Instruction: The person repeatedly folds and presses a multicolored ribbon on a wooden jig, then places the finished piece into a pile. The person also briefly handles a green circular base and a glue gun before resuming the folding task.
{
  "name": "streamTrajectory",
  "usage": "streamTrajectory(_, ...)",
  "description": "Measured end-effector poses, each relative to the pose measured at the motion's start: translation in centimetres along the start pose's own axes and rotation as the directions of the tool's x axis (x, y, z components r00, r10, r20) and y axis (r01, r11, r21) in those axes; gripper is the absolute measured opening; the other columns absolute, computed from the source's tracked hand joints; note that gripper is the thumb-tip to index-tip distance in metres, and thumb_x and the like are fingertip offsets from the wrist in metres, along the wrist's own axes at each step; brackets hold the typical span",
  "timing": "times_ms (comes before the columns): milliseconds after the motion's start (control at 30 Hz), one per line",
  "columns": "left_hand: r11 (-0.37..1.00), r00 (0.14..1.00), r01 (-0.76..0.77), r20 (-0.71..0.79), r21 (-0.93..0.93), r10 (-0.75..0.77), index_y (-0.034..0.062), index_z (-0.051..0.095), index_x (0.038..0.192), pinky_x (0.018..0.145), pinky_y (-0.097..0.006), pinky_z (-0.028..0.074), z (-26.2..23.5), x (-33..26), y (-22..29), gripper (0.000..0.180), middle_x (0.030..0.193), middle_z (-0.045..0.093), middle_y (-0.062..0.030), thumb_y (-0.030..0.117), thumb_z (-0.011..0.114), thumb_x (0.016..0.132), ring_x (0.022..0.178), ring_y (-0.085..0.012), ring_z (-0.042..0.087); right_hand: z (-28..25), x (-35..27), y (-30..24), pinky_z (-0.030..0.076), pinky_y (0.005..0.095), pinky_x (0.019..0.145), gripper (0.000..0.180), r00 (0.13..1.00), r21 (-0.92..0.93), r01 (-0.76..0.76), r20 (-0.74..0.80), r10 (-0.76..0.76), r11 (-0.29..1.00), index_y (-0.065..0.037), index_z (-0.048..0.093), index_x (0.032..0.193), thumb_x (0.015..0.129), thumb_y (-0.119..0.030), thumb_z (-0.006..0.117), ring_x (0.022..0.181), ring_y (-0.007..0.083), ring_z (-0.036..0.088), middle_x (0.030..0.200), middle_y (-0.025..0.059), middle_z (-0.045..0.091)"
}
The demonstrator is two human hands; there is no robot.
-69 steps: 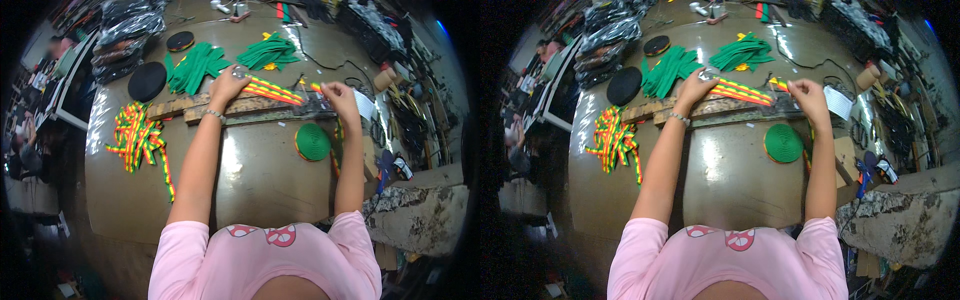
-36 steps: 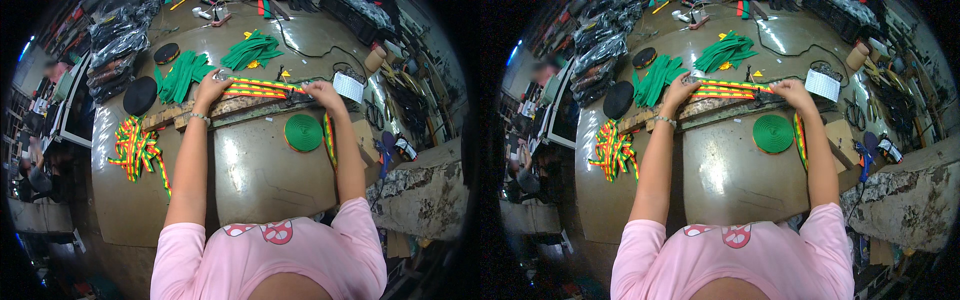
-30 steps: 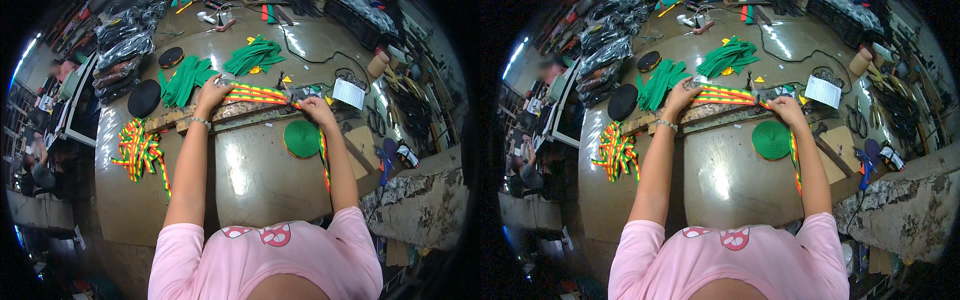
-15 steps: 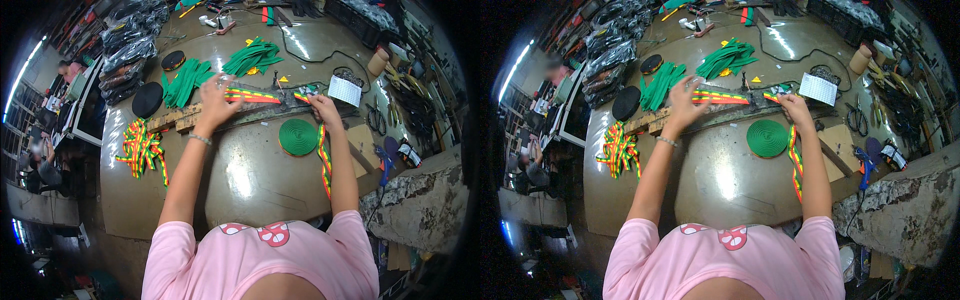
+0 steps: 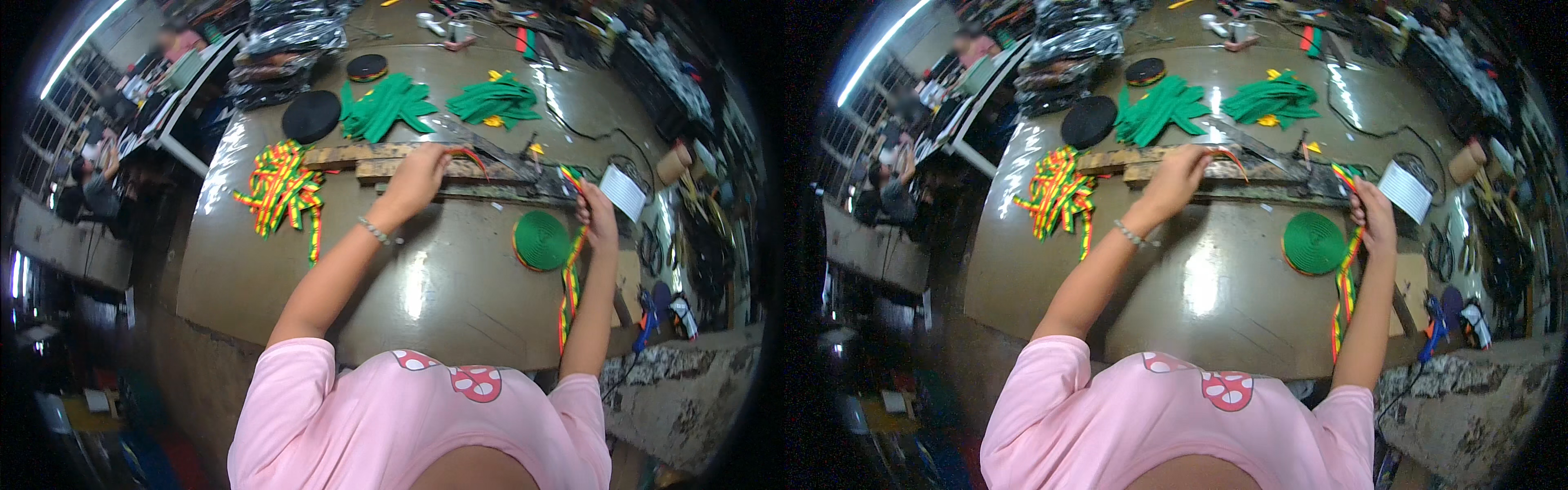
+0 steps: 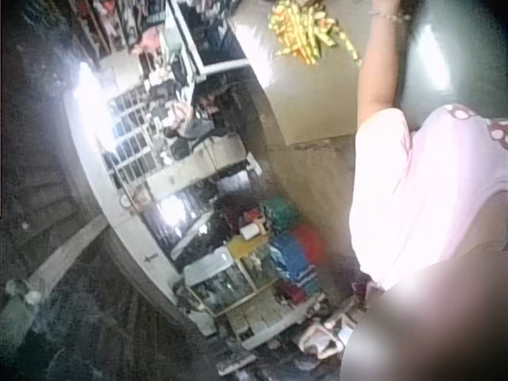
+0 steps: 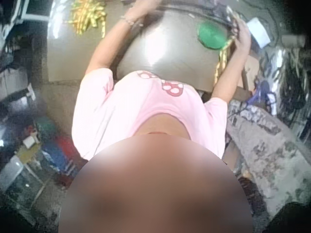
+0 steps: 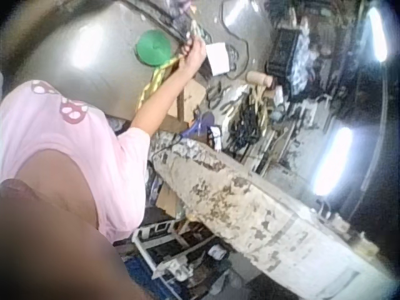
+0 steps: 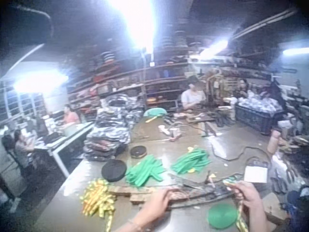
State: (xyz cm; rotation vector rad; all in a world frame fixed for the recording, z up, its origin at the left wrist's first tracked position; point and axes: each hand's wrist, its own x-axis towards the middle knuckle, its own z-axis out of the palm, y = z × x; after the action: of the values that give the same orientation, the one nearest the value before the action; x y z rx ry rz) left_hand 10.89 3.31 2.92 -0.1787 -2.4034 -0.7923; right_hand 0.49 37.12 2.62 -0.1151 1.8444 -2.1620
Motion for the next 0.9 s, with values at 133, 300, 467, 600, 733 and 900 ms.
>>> streamTrajectory(133,0.946,0.917,0.324,-0.25,0.008,-0.312,-0.0012,0.062,0.094,0.064,-0.027,0.045,-10.3,-2.5,-5.8,0.026,0.077,0.062,-0.005,0.023,0.055,0.088,0.07,-0.0106,0.055,3.1,-1.6,-2.8,0.027,0.015,0.04,0.017,0.993,-0.039,0.103,0.062,-0.101,0.994,-0.009,0.055,0.085,0.088,-0.025,0.06,0.047,0.0002,0.037,0.063,-0.0054,0.047)
streamTrajectory(300,0.611,0.654,0.747,-0.127,0.261,-0.746,-0.003,0.061,0.095,0.074,-0.041,0.045,-19.1,-9.1,-9.8,0.029,0.086,0.062,-0.0189,0.023,0.054,0.085,0.085,-0.0303,0.06,9.2,-1.5,-4.4,0.026,0.0161,0.042,0.021,0.986,-0.253,0.163,0.075,-0.149,0.954,-0.005,0.06,0.09,0.086,-0.026,0.061,0.049,0.0007,0.038,0.065,-0.0042,0.052)
streamTrajectory(467,0.35,0.753,0.615,-0.394,0.706,-0.527,0.0046,0.06,0.111,0.092,-0.061,0.026,-15.9,-8.4,-9.1,0.038,0.124,0.047,-0.016,0.031,0.056,0.084,0.119,-0.0364,0.037,15.4,4.2,-2.3,0.028,0.0178,0.043,0.023,0.946,-0.324,0.319,0.162,-0.28,0.891,-0.003,0.06,0.087,0.085,-0.026,0.062,0.05,0.0014,0.04,0.065,-0.0027,0.055)
streamTrajectory(600,0.868,0.967,0.173,-0.246,0.466,-0.061,0.0033,0.061,0.109,0.093,-0.046,0.033,-9.8,-2.4,-8.7,0.038,0.115,0.054,-0.0185,0.03,0.058,0.082,0.109,-0.0344,0.045,19.2,9.9,1.7,0.047,0.0337,0.063,0.027,0.933,-0.581,0.325,0.069,-0.353,0.747,0.0,0.064,0.074,0.08,-0.026,0.063,0.062,0.0219,0.063,0.064,0.0117,0.065)
streamTrajectory(733,0.986,0.987,0.159,-0.02,0.046,-0.159,-0.0048,0.052,0.118,0.095,-0.041,0.037,0.1,2.9,-7.6,0.042,0.11,0.055,-0.0256,0.02,0.054,0.084,0.105,-0.038,0.05,18.6,11.8,4.4,0.047,0.0391,0.065,0.025,0.931,-0.715,0.294,0.063,-0.361,0.634,0.0,0.064,0.072,0.076,-0.025,0.065,0.068,0.0344,0.061,0.068,0.0197,0.062)
streamTrajectory(900,0.901,0.896,0.433,0.095,0.034,-0.434,0.0009,0.047,0.125,0.076,-0.039,0.047,5.6,6.2,-5.9,0.062,0.086,0.065,-0.0169,0.045,0.055,0.082,0.084,-0.0305,0.063,17.4,12.2,5.2,0.047,0.0356,0.059,0.025,0.924,-0.752,0.303,0.081,-0.375,0.585,0.0,0.062,0.07,0.077,-0.024,0.063,0.057,0.0248,0.06,0.062,0.0134,0.062)
